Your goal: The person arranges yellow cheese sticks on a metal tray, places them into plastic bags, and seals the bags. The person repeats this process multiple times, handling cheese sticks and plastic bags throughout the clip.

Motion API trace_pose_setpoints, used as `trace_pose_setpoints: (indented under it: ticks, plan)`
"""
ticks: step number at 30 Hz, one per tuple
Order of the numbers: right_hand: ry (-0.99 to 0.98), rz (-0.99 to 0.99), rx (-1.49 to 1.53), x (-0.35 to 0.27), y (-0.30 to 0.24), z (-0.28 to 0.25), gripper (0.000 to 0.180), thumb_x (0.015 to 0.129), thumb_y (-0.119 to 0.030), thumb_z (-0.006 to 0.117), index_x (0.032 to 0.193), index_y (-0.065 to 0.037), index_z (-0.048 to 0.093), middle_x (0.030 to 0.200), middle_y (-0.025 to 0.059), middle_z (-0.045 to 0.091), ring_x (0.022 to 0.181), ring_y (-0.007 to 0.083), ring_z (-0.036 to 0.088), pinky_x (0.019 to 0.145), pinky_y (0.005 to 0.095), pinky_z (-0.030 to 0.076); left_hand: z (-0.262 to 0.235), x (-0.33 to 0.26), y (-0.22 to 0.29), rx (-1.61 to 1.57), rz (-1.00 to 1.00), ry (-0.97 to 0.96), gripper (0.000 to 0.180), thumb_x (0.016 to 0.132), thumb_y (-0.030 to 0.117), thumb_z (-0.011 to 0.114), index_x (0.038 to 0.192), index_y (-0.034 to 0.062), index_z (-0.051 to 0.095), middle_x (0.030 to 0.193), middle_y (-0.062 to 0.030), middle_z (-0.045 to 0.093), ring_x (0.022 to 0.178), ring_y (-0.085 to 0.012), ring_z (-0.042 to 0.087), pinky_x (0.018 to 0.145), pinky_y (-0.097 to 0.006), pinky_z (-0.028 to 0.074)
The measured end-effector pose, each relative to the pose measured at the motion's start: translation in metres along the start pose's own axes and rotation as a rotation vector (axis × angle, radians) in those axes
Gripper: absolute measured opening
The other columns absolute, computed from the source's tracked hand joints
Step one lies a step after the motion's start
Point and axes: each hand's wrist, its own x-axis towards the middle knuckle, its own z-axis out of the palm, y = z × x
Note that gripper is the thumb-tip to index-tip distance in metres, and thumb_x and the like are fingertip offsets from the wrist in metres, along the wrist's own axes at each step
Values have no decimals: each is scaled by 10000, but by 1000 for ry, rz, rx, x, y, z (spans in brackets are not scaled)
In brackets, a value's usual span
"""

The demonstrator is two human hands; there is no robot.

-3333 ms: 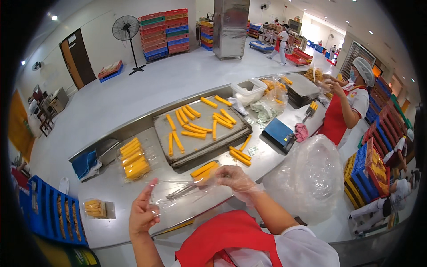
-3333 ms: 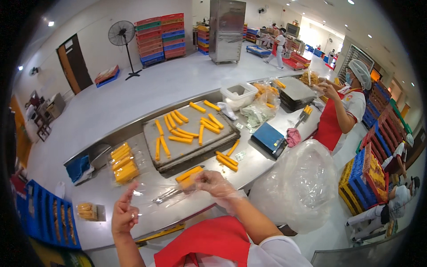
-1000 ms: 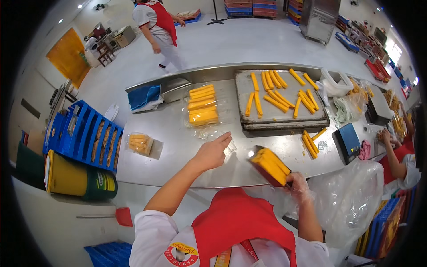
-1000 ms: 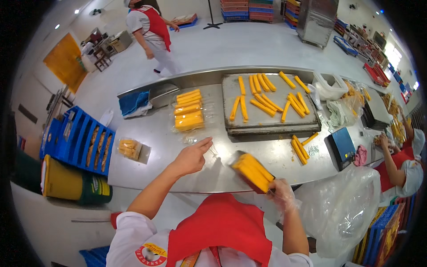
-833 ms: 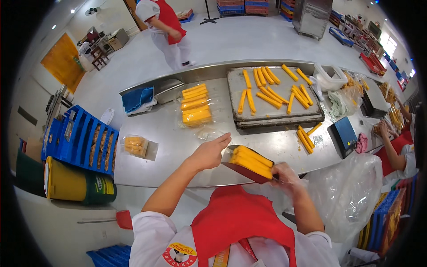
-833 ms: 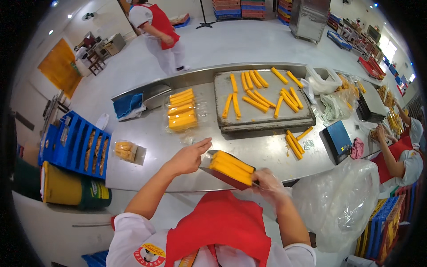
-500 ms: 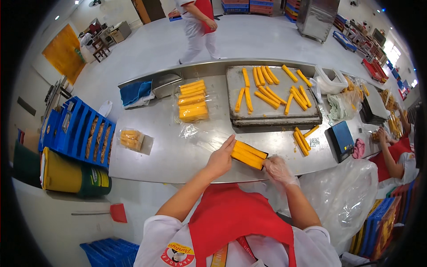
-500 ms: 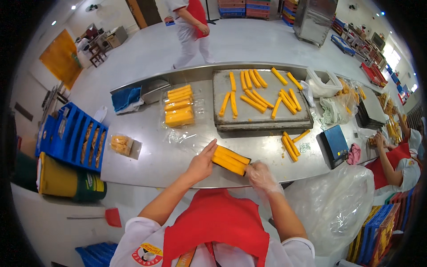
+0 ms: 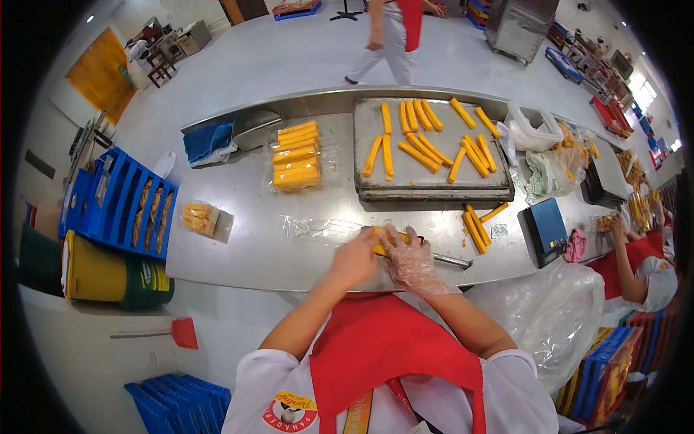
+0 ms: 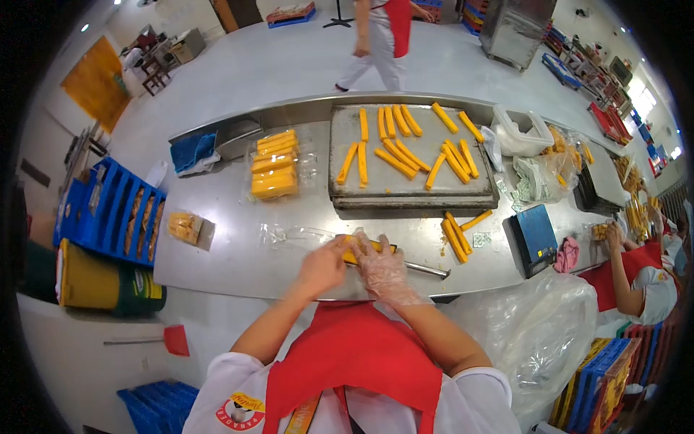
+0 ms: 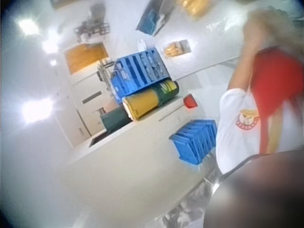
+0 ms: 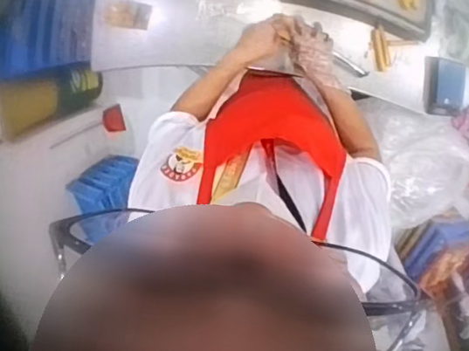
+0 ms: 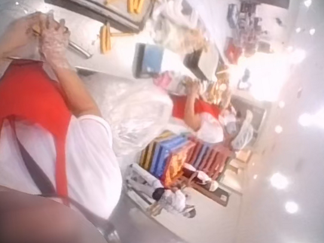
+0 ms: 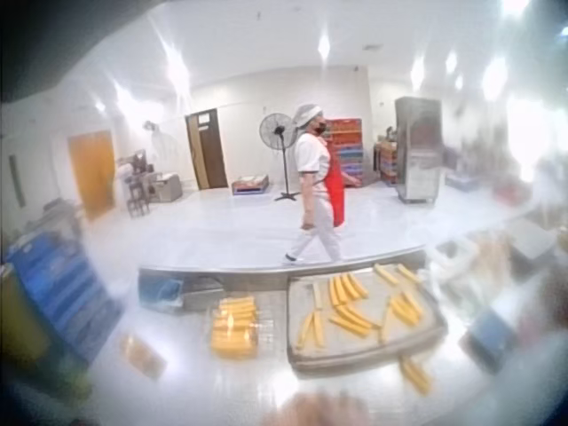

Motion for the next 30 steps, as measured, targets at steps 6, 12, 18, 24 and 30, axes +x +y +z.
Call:
trace_pose_setpoints:
  ticks: [6, 12, 18, 24, 30]
  plan:
    - [-41, -46, 31, -1, 1, -21, 624, 916, -338, 645, 1489, -226, 426, 1604, -5, 304, 1334, 382, 448, 956, 549, 515, -20, 15, -134, 305, -182, 764, 442, 942, 346, 558, 1332, 143, 609, 1459, -187, 491, 1331, -405, 456, 1139, -548, 304]
    - [-32, -142, 182, 18, -2, -22, 641, 882, -336, 678, 1455, -160, 450, 1558, 65, 375, 1325, 389, 454, 997, 491, 507, 18, 8, -140, -60, -44, 385, 492, 934, 416, 595, 1389, 228, 574, 1535, -176, 408, 1386, -483, 346, 1134, -628, 261]
    - [310, 255, 395, -16, 66, -39, 626, 910, -415, 637, 1356, 12, 534, 1393, 245, 543, 1249, 403, 533, 1024, 495, 442, -42, -8, -65, 326, 10, 179, 1009, 665, 566, 789, 1523, 219, 389, 1597, -173, 306, 1493, -460, 178, 1137, -744, 95]
    - [-28, 656, 713, -16, 106, -10, 599, 930, -480, 588, 1180, 60, 661, 1060, 292, 691, 996, 436, 653, 944, 475, 480, 5, 42, -33, 268, 307, -78, 1013, 597, 225, 837, 1499, 155, 382, 1168, -127, 648, 1169, -329, 585, 1152, -626, 240]
    - [267, 382, 655, 5, 67, 21, 550, 818, -342, 673, 1214, 40, 655, 1004, 303, 689, 1012, 431, 663, 909, 443, 515, 13, 43, 2, 238, 372, -59, 961, 632, 144, 824, 1488, 131, 386, 1086, -97, 666, 1085, -296, 621, 1084, -575, 351]
